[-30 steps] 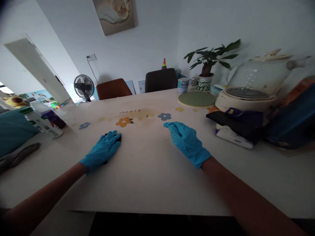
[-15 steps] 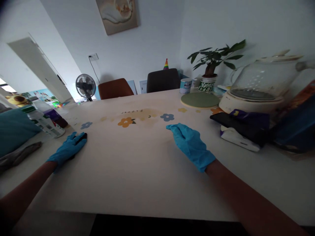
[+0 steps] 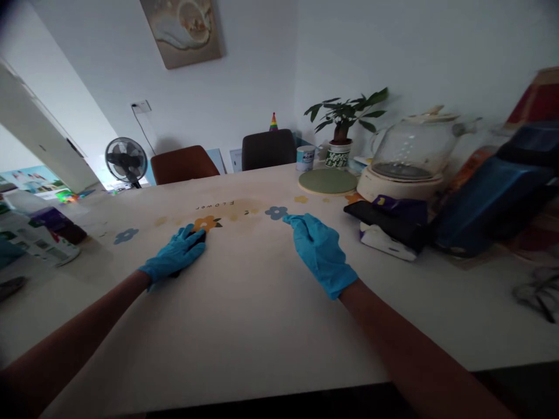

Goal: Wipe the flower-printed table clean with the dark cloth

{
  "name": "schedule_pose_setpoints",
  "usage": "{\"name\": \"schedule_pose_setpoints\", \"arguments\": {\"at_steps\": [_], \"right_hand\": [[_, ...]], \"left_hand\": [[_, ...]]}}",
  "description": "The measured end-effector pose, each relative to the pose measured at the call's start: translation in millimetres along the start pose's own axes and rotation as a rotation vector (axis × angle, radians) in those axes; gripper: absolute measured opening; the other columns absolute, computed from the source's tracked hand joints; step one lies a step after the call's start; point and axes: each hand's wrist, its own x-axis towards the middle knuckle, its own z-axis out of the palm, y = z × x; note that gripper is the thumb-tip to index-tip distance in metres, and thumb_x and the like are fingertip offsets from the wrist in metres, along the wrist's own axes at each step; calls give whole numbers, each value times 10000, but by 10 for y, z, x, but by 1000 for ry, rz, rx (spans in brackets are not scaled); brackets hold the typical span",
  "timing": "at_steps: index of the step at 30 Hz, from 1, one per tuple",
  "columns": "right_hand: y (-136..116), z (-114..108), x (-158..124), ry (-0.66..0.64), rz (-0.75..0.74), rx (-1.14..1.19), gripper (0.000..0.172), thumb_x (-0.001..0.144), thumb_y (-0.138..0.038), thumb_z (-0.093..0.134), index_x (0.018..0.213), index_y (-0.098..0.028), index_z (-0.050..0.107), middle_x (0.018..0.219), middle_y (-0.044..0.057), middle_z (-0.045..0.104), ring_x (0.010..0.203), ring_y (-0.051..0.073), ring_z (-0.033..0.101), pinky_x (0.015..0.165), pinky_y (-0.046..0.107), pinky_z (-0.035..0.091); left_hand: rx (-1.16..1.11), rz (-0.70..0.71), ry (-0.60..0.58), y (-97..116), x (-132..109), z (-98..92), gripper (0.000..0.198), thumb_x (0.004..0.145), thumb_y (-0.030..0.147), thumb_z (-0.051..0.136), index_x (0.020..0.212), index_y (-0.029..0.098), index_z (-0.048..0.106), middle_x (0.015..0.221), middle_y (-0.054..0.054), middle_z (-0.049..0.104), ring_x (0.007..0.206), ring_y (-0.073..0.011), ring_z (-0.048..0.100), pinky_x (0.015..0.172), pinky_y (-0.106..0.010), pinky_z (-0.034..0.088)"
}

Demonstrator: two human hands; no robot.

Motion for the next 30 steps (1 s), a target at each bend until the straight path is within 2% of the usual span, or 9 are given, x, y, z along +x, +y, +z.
{"name": "schedule_pose_setpoints", "arguments": {"at_steps": [5,10,13,17,20,23,26,30], "right_hand": [[-12,-98,28,59,13,18,429,1065,-393,454,1172,-234,838,1300,99,828,1274,298,758,1218,547,528],[-51,-149,34,90,32,37,424,1071,-401,464,1181,-235,838,1304,97,826,1274,290,755,1214,527,533],[-62,-157,38,66,48,28,427,1071,-402,461,1183,-233,837,1329,101,816,1288,293,749,1225,536,523],[-35,-168,46,40,38,0,398,1063,-367,471,1180,-252,834,1309,85,825,1275,293,756,1233,555,518],[-2,-174,55,45,24,-13,360,1049,-352,497,1141,-274,836,1290,87,830,1245,297,770,1218,550,535],[8,-171,53,54,34,-11,362,1048,-352,490,1118,-278,838,1294,86,829,1257,295,767,1216,546,539],[-2,-161,36,39,58,-1,373,1056,-365,484,1130,-261,835,1306,96,824,1273,299,761,1223,557,532],[12,-143,16,27,55,11,366,1061,-365,499,1157,-248,832,1308,100,822,1280,312,756,1230,574,524]], "left_hand": [[-15,153,-24,877,457,33,743,1067,626,393,1706,253,465,1820,-186,308,1663,-456,315,1343,-615,281],[-42,265,-98,1596,809,28,801,1068,674,352,1751,255,364,1859,-168,195,1709,-451,170,1367,-608,204],[-62,350,-98,1922,972,48,783,1066,658,369,1750,277,366,1866,-131,193,1712,-448,153,1374,-631,151],[-110,391,-49,2154,1100,115,725,1071,569,384,1739,286,377,1820,-103,346,1686,-404,258,1375,-607,180],[-140,360,-23,2136,1124,157,653,1090,514,342,1688,283,463,1786,-95,416,1663,-368,317,1376,-560,207],[-138,321,-6,1931,1108,154,611,1099,495,330,1630,274,535,1749,-104,465,1651,-361,339,1369,-539,233],[-105,222,-9,1553,1056,87,605,1091,495,357,1615,257,543,1735,-128,475,1633,-373,364,1354,-540,261],[-62,63,2,881,896,-50,598,1077,469,361,1585,227,563,1721,-159,483,1600,-398,410,1329,-560,296]]}}
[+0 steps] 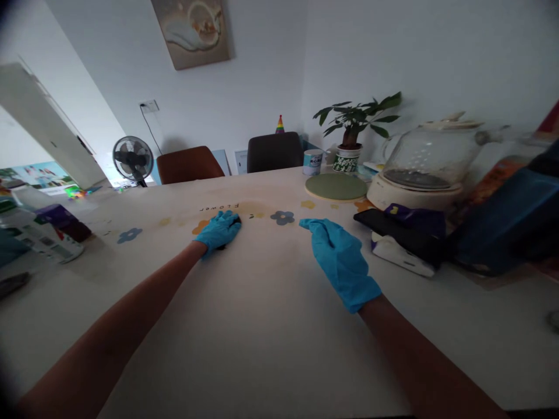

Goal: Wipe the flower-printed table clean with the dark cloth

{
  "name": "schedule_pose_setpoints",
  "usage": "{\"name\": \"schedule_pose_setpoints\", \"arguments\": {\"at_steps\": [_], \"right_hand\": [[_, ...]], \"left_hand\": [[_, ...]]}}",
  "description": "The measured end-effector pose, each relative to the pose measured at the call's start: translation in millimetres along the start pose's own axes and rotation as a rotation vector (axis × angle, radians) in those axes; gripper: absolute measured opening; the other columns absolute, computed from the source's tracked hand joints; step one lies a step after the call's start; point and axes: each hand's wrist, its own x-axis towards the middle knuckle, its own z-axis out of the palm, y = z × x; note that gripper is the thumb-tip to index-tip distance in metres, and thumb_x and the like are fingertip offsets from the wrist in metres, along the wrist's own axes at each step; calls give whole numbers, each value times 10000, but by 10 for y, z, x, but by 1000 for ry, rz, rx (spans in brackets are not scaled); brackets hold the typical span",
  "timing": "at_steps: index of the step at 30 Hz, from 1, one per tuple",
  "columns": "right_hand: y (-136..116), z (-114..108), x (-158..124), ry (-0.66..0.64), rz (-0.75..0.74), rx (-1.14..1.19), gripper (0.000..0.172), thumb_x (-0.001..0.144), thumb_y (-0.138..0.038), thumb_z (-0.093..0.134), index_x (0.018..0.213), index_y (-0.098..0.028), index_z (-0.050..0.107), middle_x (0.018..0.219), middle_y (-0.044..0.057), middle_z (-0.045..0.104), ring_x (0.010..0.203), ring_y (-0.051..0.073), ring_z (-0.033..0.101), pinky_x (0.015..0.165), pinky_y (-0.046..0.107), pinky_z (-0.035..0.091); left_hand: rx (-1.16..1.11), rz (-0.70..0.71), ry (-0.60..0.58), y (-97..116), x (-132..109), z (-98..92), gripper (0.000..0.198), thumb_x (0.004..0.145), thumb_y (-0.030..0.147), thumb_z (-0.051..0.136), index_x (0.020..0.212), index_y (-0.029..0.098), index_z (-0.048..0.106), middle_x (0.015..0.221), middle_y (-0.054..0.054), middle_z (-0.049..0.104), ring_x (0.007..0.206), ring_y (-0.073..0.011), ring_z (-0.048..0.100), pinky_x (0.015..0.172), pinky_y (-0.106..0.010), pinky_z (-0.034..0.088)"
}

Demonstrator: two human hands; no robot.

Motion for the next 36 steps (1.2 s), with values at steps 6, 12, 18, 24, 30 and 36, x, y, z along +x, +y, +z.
{"name": "schedule_pose_setpoints", "arguments": {"at_steps": [6,12,18,24,30,36], "right_hand": [[50,23,1,-11,-9,7,327,1056,-391,521,1122,-330,835,1286,50,829,1285,320,754,1223,595,536],[50,56,-19,-26,13,-51,368,1064,-381,484,1143,-308,836,1310,55,820,1321,334,736,1258,638,484],[42,58,-17,-1,-55,-61,369,1069,-371,487,1160,-299,838,1307,58,824,1279,324,759,1238,601,520],[3,92,-32,-41,-69,-82,383,1054,-365,491,1179,-263,839,1312,85,822,1325,350,736,1251,621,497],[61,86,-4,-22,-71,-95,365,1039,-339,493,1129,-309,845,1279,39,835,1261,329,771,1221,618,532],[55,53,18,-30,-50,-88,376,1051,-360,490,1146,-278,844,1280,88,832,1274,337,763,1220,613,529]], "left_hand": [[75,-221,31,-1012,-395,-184,603,1063,480,311,1496,215,636,1664,-167,536,1554,-404,457,1275,-572,373],[86,-523,123,-1786,-717,-332,701,1016,556,357,1600,238,578,1741,-196,441,1619,-489,349,1248,-694,368],[87,-705,146,-2086,-820,-418,793,1016,596,224,1567,166,600,1618,-290,516,1514,-504,475,1203,-650,426],[135,-529,68,-1942,-669,-409,725,1024,523,279,1595,186,573,1596,-237,581,1491,-459,521,1203,-633,430],[71,-305,39,-1296,-246,-272,679,1036,462,341,1621,194,561,1638,-209,555,1537,-438,478,1248,-599,397],[38,-70,-9,-555,199,-74,644,1062,495,356,1617,242,562,1716,-155,475,1577,-355,445,1319,-486,318]]}}
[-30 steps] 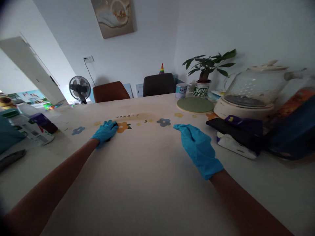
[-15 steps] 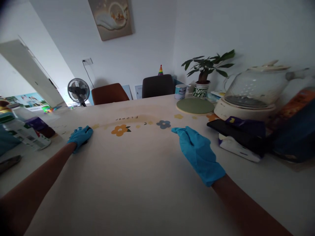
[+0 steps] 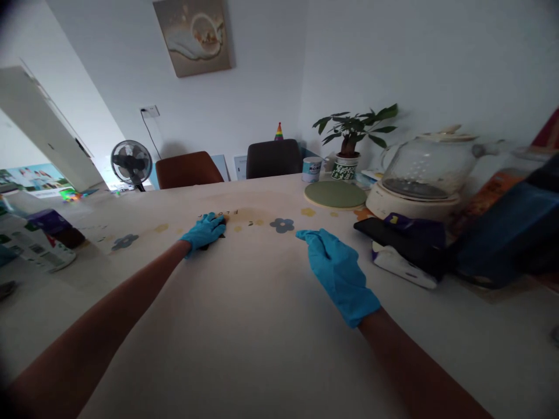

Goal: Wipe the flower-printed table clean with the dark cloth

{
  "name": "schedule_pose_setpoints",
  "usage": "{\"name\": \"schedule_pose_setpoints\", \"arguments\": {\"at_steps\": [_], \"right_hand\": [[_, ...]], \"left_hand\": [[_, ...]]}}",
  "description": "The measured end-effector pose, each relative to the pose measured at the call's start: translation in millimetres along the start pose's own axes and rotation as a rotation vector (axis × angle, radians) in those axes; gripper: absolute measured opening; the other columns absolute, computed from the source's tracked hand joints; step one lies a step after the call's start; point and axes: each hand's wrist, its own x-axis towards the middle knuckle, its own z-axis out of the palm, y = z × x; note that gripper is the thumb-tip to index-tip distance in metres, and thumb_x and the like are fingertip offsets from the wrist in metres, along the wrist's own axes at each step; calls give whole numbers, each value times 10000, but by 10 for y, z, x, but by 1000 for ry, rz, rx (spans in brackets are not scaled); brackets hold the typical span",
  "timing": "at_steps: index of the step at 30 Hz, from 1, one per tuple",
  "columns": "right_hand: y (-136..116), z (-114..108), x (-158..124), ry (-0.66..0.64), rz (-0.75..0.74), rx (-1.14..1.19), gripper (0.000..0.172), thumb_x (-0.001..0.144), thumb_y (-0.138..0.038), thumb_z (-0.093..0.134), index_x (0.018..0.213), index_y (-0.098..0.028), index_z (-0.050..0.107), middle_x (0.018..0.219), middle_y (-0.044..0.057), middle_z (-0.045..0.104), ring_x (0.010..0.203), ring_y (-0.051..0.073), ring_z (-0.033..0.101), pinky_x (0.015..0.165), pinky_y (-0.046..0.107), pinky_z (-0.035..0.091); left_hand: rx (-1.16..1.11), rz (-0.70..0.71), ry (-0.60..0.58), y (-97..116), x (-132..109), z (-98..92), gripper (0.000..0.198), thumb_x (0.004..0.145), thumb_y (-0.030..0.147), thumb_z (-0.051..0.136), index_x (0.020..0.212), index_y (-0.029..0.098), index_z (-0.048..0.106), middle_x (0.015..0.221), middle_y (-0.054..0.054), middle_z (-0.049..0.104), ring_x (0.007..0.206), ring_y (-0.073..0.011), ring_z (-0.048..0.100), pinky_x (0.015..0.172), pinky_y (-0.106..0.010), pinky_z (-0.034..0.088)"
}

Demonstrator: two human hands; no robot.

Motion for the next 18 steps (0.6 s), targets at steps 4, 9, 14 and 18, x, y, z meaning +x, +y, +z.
{"name": "schedule_pose_setpoints", "arguments": {"at_steps": [4,9,14,18], "right_hand": [[-39,-3,-9,4,2,7,399,1056,-390,484,1154,-267,850,1259,99,836,1259,329,769,1216,594,538],[-19,0,-13,28,-35,-3,399,1058,-372,487,1159,-241,850,1262,109,837,1242,324,776,1227,588,526],[-47,-31,14,25,-51,-52,421,1058,-323,451,1132,-241,857,1231,95,848,1180,297,802,1182,537,578],[-72,-64,20,-2,-16,-63,437,1060,-361,445,1144,-224,851,1258,100,841,1207,293,793,1170,526,588]], "left_hand": [[-33,108,-35,481,146,103,683,1069,541,365,1680,257,475,1797,-164,359,1664,-400,318,1346,-555,253],[-94,262,-70,1115,245,225,726,1063,580,375,1698,231,426,1855,-190,191,1714,-430,162,1357,-646,173],[-95,319,-40,1644,312,288,751,1065,600,396,1698,197,421,1868,-172,146,1727,-410,105,1372,-642,120],[-25,351,-14,1835,437,288,650,1100,483,336,1692,237,444,1808,-162,344,1676,-375,287,1347,-621,221]]}}
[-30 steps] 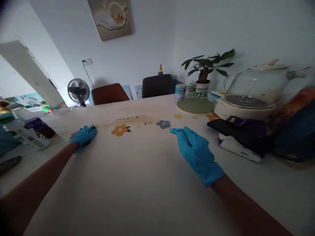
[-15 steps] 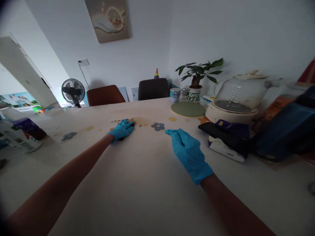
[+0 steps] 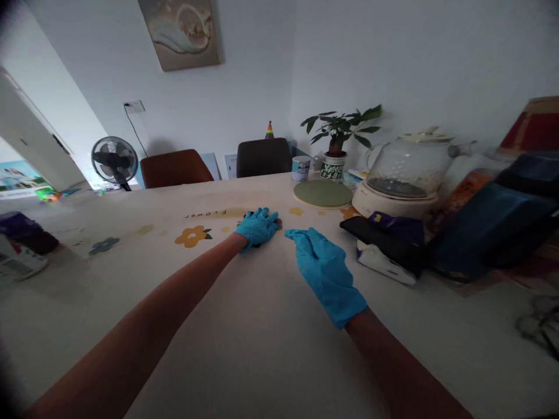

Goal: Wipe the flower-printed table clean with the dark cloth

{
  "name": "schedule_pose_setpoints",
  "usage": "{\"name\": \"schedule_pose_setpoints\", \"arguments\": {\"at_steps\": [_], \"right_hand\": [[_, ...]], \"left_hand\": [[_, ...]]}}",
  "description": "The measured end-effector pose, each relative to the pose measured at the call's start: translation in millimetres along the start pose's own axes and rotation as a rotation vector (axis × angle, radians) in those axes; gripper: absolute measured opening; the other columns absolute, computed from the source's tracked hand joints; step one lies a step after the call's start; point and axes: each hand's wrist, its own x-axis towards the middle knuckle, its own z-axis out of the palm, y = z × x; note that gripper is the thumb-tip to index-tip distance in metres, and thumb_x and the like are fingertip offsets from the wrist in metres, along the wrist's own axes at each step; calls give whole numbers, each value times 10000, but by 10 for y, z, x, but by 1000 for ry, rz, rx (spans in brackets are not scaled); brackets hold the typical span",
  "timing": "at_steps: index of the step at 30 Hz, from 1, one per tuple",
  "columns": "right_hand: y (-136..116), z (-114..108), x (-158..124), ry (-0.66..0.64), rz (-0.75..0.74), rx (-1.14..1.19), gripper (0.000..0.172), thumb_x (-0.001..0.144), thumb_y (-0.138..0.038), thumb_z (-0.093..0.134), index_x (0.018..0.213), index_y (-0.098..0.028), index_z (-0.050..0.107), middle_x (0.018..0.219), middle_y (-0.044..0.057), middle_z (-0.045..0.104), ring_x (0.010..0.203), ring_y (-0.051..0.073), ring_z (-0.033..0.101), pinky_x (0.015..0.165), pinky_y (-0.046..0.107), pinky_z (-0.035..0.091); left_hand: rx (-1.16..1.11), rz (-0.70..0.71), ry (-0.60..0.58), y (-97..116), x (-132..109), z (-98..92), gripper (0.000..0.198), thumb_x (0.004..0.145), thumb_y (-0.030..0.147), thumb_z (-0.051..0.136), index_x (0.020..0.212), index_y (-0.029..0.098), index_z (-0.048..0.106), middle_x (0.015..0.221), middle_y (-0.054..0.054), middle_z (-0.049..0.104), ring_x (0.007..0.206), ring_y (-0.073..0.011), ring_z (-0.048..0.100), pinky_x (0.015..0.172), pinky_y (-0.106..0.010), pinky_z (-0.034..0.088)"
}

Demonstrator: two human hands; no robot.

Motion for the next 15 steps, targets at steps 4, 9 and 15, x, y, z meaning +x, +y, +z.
{"name": "schedule_pose_setpoints", "arguments": {"at_steps": [4,9,15], "right_hand": [[5,-4,-9,3,43,24,400,1035,-382,472,1109,-266,847,1242,75,846,1209,293,789,1186,537,570],[-16,-23,-9,1,109,58,378,1020,-376,484,1100,-299,846,1252,54,842,1251,289,772,1224,542,532],[-21,-3,-9,-48,162,43,429,1008,-384,476,1147,-217,845,1309,115,823,1333,318,731,1261,548,491]], "left_hand": [[10,-33,16,-134,158,-38,589,1096,425,339,1603,198,535,1701,-174,496,1587,-335,429,1308,-540,321],[23,-163,30,-649,169,-141,551,1084,372,323,1517,165,593,1648,-191,548,1547,-327,477,1290,-506,347],[52,-382,36,-1516,-191,-314,560,1075,379,303,1509,182,598,1665,-201,530,1573,-352,446,1315,-600,295]]}}
